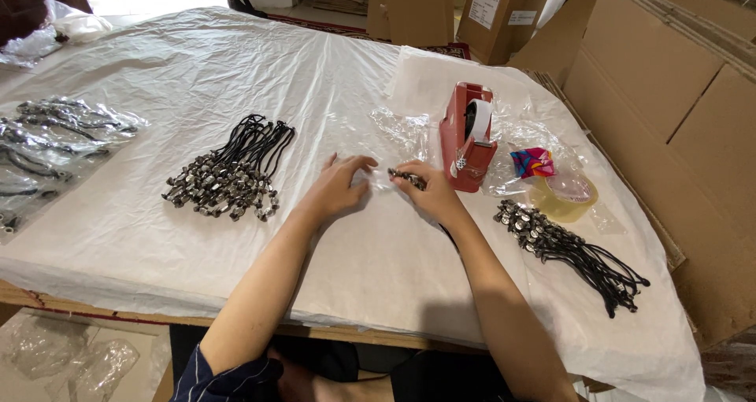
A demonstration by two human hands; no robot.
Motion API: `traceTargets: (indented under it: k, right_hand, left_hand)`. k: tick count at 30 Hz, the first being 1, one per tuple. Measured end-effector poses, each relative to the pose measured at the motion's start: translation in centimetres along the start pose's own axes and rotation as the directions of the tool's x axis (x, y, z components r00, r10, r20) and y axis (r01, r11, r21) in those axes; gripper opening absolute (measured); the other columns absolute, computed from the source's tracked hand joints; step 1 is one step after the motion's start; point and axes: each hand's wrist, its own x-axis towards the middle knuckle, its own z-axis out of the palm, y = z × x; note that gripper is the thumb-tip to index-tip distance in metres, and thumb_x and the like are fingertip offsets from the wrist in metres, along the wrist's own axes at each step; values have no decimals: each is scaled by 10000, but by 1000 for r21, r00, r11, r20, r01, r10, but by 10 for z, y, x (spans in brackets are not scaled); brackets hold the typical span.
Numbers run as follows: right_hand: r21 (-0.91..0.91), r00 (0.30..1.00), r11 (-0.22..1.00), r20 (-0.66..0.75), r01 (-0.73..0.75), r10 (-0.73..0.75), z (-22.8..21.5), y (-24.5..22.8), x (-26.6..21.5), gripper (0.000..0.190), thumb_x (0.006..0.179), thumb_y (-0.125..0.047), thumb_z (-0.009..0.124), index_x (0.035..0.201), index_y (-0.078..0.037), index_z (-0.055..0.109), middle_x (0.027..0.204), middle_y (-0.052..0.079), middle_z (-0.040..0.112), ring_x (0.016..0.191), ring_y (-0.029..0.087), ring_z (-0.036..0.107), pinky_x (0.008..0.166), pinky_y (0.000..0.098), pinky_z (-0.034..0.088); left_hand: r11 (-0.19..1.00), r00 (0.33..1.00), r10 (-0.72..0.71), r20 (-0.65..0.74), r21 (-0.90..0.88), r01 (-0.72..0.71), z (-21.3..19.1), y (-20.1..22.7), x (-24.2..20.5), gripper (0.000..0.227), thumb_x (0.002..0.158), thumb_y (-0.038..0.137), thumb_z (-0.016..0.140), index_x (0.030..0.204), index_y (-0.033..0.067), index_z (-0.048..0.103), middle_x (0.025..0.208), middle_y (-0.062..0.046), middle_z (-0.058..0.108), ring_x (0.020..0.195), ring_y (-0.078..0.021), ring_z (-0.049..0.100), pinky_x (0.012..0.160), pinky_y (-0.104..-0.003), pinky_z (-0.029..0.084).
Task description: The person picks up a necklace from a pile, stretches it out, and places it inside a clear plastic bag before sealing the bag with tape from a dispenser.
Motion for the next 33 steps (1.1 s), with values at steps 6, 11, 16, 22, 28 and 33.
traceTargets:
  k: [6, 11, 16, 22, 28, 33]
  right_hand:
    - [61, 995, 998, -95, -15, 20, 10, 4, 0, 146, 938, -203, 786, 1036, -95, 795, 1093, 105, 758, 1053, 221, 708, 956, 347, 529]
    - [31, 986, 999, -167, 37, -32, 7, -6, 3, 155, 945, -187, 768, 1044, -69, 775, 1114, 135, 736, 1051, 262, 689, 950, 379, 528]
    - [-151, 953, 982, -265, 112, -150, -6, -9, 4, 167, 971, -205, 753, 1071, -72, 759, 1110, 134, 660, 1050, 290, 661, 934, 394, 528]
    - [-238, 897, 926, -266, 293, -352, 0, -49, 0, 179, 960, -110, 751, 1137, -120, 779, 1032, 96, 660, 981, 282, 695, 874, 363, 558]
    - [-266, 934, 902, -18, 340, -357, 6, -58, -7, 125, 933, -111, 756, 1057, -115, 774, 998, 46, 733, 890, 250, 731, 794, 339, 573]
    - [-383, 942, 861, 103, 335, -320, 1, -83, -8, 115, 979, -102, 671, 1065, -91, 745, 1085, 91, 756, 938, 353, 741, 796, 445, 588]
  left_hand:
    - [970, 967, 198, -162, -107, -216, 7, 8, 3, 303, 894, 312, 708, 1163, 174, 711, 1204, -92, 728, 1232, -348, 644, 1144, -628, 348]
    - [958, 930, 146, -337, -187, -219, 10, 4, 6, 96, 905, 228, 765, 991, 194, 793, 954, -25, 799, 1008, -304, 735, 987, -475, 515]
    - [969, 898, 116, -426, -150, -196, 4, 10, 4, 65, 856, 258, 835, 908, 234, 803, 876, 42, 800, 936, -225, 757, 956, -400, 529]
    - [982, 919, -18, -394, -181, -58, 6, 15, 1, 120, 802, 278, 864, 886, 243, 785, 845, 42, 777, 823, -213, 744, 812, -383, 556]
    - [978, 938, -86, -337, -207, 16, 16, 2, 9, 122, 798, 281, 851, 908, 279, 799, 782, 27, 742, 695, -204, 706, 693, -337, 568]
    - [968, 943, -50, -329, -247, -35, 13, 6, 6, 147, 810, 245, 851, 940, 188, 810, 875, -27, 780, 789, -240, 737, 724, -332, 587]
